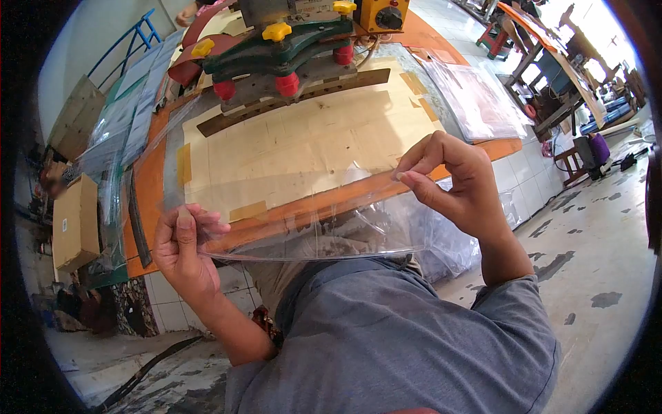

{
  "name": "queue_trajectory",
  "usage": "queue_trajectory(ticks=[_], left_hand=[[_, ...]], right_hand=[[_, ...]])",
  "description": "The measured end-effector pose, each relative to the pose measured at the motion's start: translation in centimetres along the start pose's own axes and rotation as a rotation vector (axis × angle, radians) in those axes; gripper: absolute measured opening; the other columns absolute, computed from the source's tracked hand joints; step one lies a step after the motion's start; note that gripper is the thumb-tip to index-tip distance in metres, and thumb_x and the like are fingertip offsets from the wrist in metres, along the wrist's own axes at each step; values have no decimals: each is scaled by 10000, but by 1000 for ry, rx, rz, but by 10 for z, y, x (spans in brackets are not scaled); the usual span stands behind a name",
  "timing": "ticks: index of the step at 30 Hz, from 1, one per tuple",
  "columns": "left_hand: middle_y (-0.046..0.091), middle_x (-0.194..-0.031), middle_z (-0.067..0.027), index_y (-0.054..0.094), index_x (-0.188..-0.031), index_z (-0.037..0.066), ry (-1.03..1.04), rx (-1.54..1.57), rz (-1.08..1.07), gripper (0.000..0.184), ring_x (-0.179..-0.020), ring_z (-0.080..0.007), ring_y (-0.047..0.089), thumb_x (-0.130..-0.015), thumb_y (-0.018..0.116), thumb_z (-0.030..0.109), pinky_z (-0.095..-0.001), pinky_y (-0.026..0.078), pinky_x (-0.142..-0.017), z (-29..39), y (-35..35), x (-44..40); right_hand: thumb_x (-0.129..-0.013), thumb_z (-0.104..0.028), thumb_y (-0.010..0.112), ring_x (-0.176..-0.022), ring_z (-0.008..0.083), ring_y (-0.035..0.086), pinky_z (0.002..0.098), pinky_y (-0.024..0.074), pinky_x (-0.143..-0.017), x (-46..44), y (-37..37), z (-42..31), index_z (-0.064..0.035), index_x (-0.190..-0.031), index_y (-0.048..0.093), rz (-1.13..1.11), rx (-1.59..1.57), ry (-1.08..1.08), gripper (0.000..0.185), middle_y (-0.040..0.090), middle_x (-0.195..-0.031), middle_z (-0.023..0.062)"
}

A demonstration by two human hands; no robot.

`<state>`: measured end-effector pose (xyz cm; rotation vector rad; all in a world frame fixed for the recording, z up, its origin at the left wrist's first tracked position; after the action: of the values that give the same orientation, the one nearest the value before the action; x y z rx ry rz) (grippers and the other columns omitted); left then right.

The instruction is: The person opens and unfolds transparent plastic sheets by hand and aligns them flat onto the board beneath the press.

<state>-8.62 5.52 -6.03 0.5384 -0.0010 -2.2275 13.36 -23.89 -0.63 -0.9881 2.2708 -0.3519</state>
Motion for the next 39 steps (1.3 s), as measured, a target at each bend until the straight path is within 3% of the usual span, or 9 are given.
queue_trajectory(ticks=[6,12,15,20,26,32,39], left_hand=[[749,-910,-138,688,-1106,-25,-10,-1,17,228,-729,-190,719,-1041,661,192,-328,627,-684,1,2,0],[744,-911,-133,685,-1112,-22,-23,-6,-12,230,-721,-186,712,-1045,655,196,-325,614,-691,0,-3,-1],[743,-911,-130,685,-1113,-19,-28,5,2,227,-719,-181,711,-1045,655,196,-322,612,-693,0,-1,-1],[750,-912,-134,685,-1126,-18,1,-8,18,217,-723,-177,719,-1050,642,181,-306,618,-682,-1,-1,0],[752,-915,-135,684,-1136,-19,12,0,35,217,-713,-177,721,-1053,636,175,-305,627,-680,-4,-3,1],[733,-865,-152,682,-1072,-33,6,-14,77,215,-673,-187,693,-1048,640,176,-329,616,-656,-4,0,0],[753,-922,-143,696,-1118,-18,-27,24,12,217,-731,-185,723,-1048,647,182,-333,631,-695,-3,-2,2]], right_hand=[[-936,-75,763,-882,153,709,304,538,-800,0,3,6,-30,-879,624,40,-101,31,156,724,-911,69],[-926,-77,778,-913,154,717,301,552,-834,1,0,0,-27,-995,652,73,-64,2,153,720,-980,57],[-934,-111,781,-924,140,717,297,552,-825,0,-1,-2,-21,-1048,670,101,-158,62,183,726,-1017,62],[-984,-207,740,-908,126,702,293,538,-797,1,-2,7,-9,-1083,700,-37,-33,81,225,727,-994,62],[-1000,-201,724,-911,103,658,275,522,-821,9,6,13,-5,-1045,700,36,-288,170,202,705,-970,43],[-994,-159,731,-915,94,645,274,520,-840,11,8,14,-2,-1007,692,53,-357,215,163,703,-957,39],[-985,-146,745,-906,88,642,267,516,-847,12,5,19,-7,-973,684,44,-362,249,152,705,-936,30]])
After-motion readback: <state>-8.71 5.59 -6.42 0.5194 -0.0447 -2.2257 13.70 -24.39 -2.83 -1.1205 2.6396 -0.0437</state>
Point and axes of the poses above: each hand's wrist, its own x-axis away from the middle knuckle, its own y-axis out of the palm, z = x × y, the point moved 1 cm from there along -x, towards the middle knuckle
